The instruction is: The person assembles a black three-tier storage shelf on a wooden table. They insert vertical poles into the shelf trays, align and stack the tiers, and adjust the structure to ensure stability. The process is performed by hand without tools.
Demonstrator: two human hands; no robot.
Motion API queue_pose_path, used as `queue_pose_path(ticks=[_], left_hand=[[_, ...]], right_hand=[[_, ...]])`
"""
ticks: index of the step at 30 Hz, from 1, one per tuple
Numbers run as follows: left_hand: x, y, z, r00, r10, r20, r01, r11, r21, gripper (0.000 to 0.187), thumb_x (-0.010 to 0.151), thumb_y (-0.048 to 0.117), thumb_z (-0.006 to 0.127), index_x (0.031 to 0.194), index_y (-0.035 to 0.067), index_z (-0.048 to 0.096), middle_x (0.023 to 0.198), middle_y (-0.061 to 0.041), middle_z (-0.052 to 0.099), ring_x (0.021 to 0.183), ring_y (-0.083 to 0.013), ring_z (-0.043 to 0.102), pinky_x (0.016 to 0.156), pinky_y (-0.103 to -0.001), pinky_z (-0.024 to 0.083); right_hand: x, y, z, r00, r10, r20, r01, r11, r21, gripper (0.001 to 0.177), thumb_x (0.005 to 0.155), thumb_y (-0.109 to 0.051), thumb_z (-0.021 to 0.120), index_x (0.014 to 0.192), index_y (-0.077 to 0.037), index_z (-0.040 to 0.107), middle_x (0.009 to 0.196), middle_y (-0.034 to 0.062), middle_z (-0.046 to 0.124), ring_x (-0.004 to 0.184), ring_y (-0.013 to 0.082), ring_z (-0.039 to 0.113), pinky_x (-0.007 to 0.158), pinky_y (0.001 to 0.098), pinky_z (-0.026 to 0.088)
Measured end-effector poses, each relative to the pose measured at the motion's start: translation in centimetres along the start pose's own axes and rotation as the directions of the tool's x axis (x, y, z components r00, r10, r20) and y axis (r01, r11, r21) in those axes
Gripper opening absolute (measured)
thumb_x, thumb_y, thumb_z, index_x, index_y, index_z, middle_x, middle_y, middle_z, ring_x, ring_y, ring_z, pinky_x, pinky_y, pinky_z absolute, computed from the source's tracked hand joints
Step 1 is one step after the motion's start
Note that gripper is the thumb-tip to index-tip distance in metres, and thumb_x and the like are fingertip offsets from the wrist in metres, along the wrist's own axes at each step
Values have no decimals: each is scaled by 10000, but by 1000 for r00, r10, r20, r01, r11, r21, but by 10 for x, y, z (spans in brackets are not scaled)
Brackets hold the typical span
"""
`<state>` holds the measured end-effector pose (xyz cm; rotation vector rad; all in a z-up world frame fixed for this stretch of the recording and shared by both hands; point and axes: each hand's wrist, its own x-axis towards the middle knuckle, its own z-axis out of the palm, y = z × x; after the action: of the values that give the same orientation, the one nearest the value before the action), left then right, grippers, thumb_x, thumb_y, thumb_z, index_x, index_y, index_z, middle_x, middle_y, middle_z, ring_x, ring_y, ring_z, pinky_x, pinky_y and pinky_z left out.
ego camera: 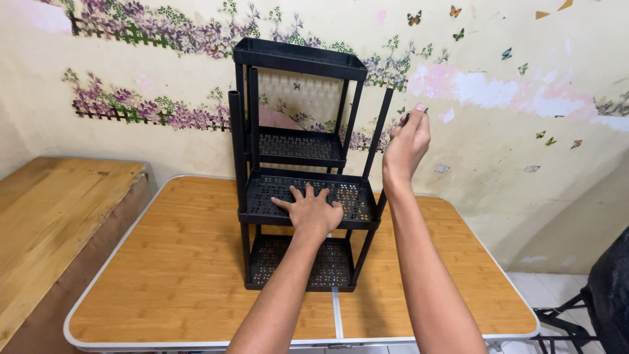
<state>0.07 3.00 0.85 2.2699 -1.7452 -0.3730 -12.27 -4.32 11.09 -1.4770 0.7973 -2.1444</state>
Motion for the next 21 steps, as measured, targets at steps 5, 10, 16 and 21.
queue_pose_path(ticks=[5,10,16,21], left_hand=[[0,1,-2,1000,1,10,-1,1000,6,637,947,463,380,1567,314,376,1690,-90,184,1559,-412,86,1117,-836,-7],[-1,1,-1,1000,6,4,-6,1000,9,638,947,473,381,1565,315,381,1688,-97,190,1557,-413,93,1122,-827,-7],[-1,-1,-2,1000,22,3,-22,1000,2,636,948,469,396,1564,313,383,1688,-102,188,1551,-441,90,1139,-806,3],[0,-2,-3,999,39,9,-40,999,14,647,950,504,396,1567,310,380,1682,-120,194,1548,-447,92,1158,-779,11]], right_hand=[[2,-3,-3,987,160,-28,-160,987,3,559,1097,-470,403,687,-96,469,569,-39,390,498,79,333,465,293,244],[6,0,-2,988,153,12,-152,987,-60,536,1080,-448,358,674,-126,496,566,-58,433,490,70,364,454,292,277],[15,2,-4,994,69,89,-57,990,-133,545,1071,-367,374,599,-97,418,495,-39,374,403,88,322,397,317,250],[25,-1,-11,902,291,317,-317,948,32,489,1039,-393,332,615,-151,369,467,-41,284,371,96,234,353,319,170]])
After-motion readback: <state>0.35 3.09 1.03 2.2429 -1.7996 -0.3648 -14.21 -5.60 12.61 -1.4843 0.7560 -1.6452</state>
